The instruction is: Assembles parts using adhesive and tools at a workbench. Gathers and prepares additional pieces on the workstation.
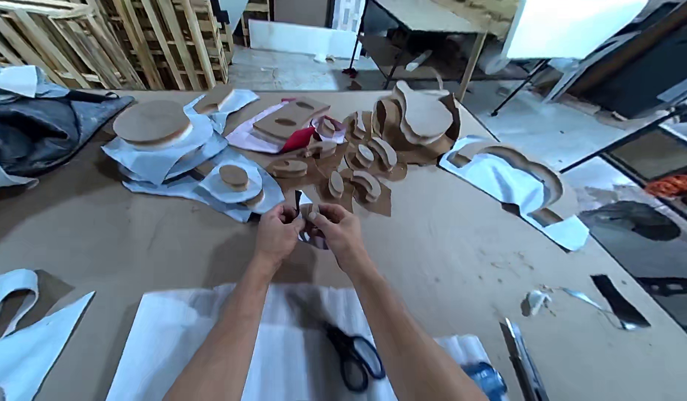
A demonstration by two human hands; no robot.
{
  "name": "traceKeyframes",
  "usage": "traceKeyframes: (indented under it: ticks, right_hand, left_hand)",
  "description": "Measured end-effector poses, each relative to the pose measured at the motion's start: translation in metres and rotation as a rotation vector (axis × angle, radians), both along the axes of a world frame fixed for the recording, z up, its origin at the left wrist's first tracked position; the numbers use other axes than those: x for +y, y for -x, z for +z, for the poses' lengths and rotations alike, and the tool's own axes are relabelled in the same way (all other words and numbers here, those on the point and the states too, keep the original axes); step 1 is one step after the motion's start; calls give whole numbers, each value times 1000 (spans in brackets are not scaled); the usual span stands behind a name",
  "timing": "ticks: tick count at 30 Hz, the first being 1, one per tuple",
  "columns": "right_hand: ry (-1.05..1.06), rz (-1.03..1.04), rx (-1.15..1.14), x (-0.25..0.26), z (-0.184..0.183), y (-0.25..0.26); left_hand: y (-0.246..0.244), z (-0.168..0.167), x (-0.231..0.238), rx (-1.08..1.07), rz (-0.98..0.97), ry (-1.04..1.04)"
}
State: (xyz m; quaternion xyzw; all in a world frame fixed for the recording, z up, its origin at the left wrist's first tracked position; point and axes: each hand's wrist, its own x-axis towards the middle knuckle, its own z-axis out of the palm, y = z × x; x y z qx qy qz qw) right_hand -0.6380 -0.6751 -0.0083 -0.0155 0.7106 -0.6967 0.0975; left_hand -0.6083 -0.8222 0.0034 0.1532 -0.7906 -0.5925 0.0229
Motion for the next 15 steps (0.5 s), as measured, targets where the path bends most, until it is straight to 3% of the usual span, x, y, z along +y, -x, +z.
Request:
traceKeyframes:
  ticks: [6,9,11,13,15]
  right_hand:
    - [-281,36,140,61,24,-192]
    - [-308,6,115,69,16,-290]
    - [-356,6,60,62,-3,-325]
    - [-478,44,-9,51,-31,-338]
    - [-614,69,1,42,-47,-340]
  left_hand:
    - [-195,5,49,28,-62,-356]
    - [-286,-6,62,-112,13,-642]
    - [-320,-21,59,-265,82,-700]
    - [-336,-40,44,-371,23,-409]
    - [-348,-42,33,-317,-62,178]
